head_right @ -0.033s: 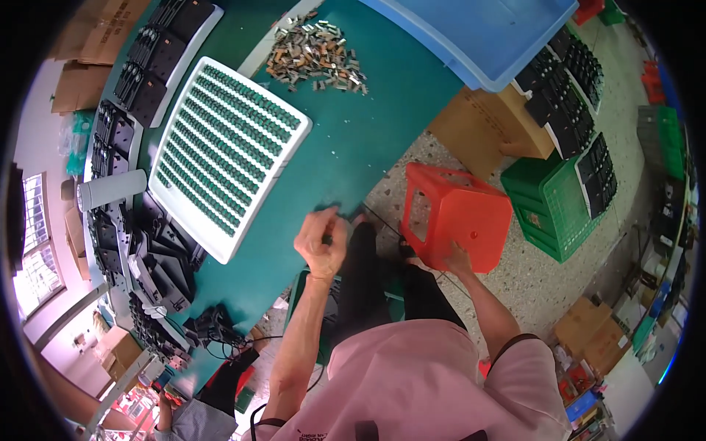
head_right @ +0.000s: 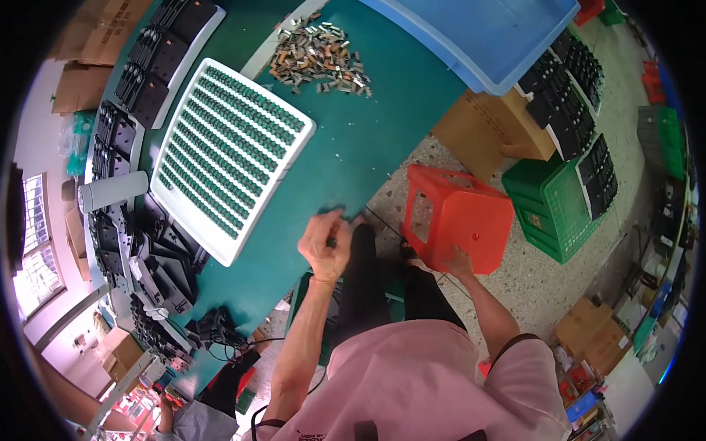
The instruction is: The person assembles small electronic components by hand, inserting internal green circuit parts into black plastic housings.
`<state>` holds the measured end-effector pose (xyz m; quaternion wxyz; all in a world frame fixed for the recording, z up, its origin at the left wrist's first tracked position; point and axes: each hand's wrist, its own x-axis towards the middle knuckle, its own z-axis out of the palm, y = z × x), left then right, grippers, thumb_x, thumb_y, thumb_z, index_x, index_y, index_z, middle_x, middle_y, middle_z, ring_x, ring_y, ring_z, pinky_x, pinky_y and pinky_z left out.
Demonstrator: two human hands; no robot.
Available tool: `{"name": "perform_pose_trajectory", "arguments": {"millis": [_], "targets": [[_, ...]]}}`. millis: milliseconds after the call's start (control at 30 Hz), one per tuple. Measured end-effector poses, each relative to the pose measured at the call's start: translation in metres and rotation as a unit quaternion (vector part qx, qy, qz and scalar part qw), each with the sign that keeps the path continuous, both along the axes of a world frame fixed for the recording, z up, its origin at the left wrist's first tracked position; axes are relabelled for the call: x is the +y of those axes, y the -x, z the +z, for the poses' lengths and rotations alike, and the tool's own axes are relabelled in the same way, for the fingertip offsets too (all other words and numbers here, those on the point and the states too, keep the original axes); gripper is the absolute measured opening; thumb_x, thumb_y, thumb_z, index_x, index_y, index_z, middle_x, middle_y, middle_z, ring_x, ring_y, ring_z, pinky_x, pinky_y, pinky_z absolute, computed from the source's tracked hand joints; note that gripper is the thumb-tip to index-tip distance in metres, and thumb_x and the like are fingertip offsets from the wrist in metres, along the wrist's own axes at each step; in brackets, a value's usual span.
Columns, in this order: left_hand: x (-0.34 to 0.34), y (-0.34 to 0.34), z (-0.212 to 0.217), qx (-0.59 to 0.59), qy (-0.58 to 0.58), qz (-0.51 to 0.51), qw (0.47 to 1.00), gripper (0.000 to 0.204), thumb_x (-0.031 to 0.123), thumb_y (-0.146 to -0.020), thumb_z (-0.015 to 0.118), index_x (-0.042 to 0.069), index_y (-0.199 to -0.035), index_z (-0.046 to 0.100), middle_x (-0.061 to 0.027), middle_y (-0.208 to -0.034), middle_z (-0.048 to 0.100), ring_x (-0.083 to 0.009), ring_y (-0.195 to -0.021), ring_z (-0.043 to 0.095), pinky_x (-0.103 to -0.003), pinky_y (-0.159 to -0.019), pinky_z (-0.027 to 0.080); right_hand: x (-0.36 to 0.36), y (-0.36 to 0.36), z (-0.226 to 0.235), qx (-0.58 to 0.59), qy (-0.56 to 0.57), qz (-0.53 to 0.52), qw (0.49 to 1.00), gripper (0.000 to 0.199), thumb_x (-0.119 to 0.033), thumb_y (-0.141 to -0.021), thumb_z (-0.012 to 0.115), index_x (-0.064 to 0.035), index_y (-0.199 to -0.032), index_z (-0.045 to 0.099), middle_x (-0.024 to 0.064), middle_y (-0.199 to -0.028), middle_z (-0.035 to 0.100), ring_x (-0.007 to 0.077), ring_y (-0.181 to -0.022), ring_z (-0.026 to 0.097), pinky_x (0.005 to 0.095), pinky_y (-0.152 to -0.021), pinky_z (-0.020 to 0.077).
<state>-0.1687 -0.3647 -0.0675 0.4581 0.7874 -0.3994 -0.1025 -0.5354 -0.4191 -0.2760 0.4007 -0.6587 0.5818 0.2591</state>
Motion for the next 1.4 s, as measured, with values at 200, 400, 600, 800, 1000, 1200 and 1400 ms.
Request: {"name": "perform_pose_trajectory", "arguments": {"millis": [200,400,600,800,1000,1200,1400], "targets": [[-0.002,0.004,0.003,0.052,0.039,-0.028,0.997,0.023,-0.005,-0.073,0.066,0.002,-0.094,0.070,-0.0087,-0.080,0.065,-0.0200,-0.059,0.060,-0.030,-0.053,0.049,0.025,-0.001,-0.023,0.088,-0.032,-0.011,0.996,0.074,-0.028,-0.076,0.069,-0.0020,-0.140,0.043,0.0254,-0.137,0.048,0.0427,-0.123,0.051,0.0472,-0.101,0.0448],[-0.001,0.004,0.004,0.101,0.059,-0.020,0.993,0.026,-0.007,-0.070,0.068,0.002,-0.094,0.070,-0.0087,-0.081,0.065,-0.0230,-0.065,0.063,-0.032,-0.057,0.051,0.020,0.000,-0.033,0.159,-0.039,0.037,0.986,0.051,-0.024,-0.081,0.064,-0.0076,-0.128,0.053,0.0228,-0.130,0.053,0.0433,-0.118,0.054,0.0511,-0.097,0.0465],[-0.001,-0.003,0.005,0.107,0.086,-0.027,0.990,0.025,-0.009,-0.071,0.067,0.000,-0.095,0.069,-0.0077,-0.081,0.065,-0.0151,-0.060,0.062,-0.025,-0.053,0.051,0.007,-0.040,-0.010,0.075,0.007,0.147,0.986,0.038,-0.017,-0.082,0.057,-0.0138,-0.120,0.060,0.0183,-0.120,0.059,0.0416,-0.117,0.053,0.0543,-0.089,0.0494],[0.006,-0.005,0.003,0.110,0.092,-0.036,0.989,0.025,-0.006,-0.073,0.066,0.001,-0.097,0.068,-0.0105,-0.079,0.064,-0.0239,-0.062,0.062,-0.033,-0.054,0.050,-0.019,-0.086,-0.020,-0.066,0.044,0.307,0.948,0.035,-0.013,-0.081,0.062,-0.0088,-0.115,0.066,0.0144,-0.111,0.065,0.0319,-0.108,0.060,0.0431,-0.080,0.0533],[0.002,0.002,0.003,0.088,0.110,-0.025,0.990,0.031,-0.008,-0.069,0.068,-0.005,-0.099,0.067,-0.0110,-0.080,0.063,-0.0221,-0.064,0.062,-0.031,-0.052,0.049,-0.059,-0.171,-0.088,-0.154,-0.021,0.406,0.901,0.034,-0.013,-0.081,0.062,-0.0084,-0.114,0.066,0.0142,-0.110,0.065,0.0310,-0.107,0.061,0.0424,-0.079,0.0532],[0.001,0.001,0.008,0.093,0.089,0.038,0.991,0.032,-0.007,-0.066,0.068,-0.006,-0.099,0.068,-0.0118,-0.079,0.064,-0.0187,-0.058,0.060,-0.028,-0.049,0.046,-0.087,-0.157,-0.101,-0.153,-0.095,0.433,0.883,0.034,-0.013,-0.081,0.062,-0.0080,-0.114,0.067,0.0140,-0.109,0.066,0.0301,-0.105,0.061,0.0416,-0.079,0.0532],[0.004,0.006,0.010,0.103,0.048,0.020,0.993,0.039,-0.004,-0.067,0.069,-0.005,-0.105,0.065,-0.0105,-0.083,0.063,-0.0202,-0.063,0.061,-0.029,-0.052,0.048,-0.124,-0.128,-0.072,-0.117,-0.103,0.400,0.903,0.033,-0.013,-0.081,0.062,-0.0077,-0.113,0.067,0.0138,-0.108,0.066,0.0292,-0.104,0.062,0.0409,-0.079,0.0532]]}}
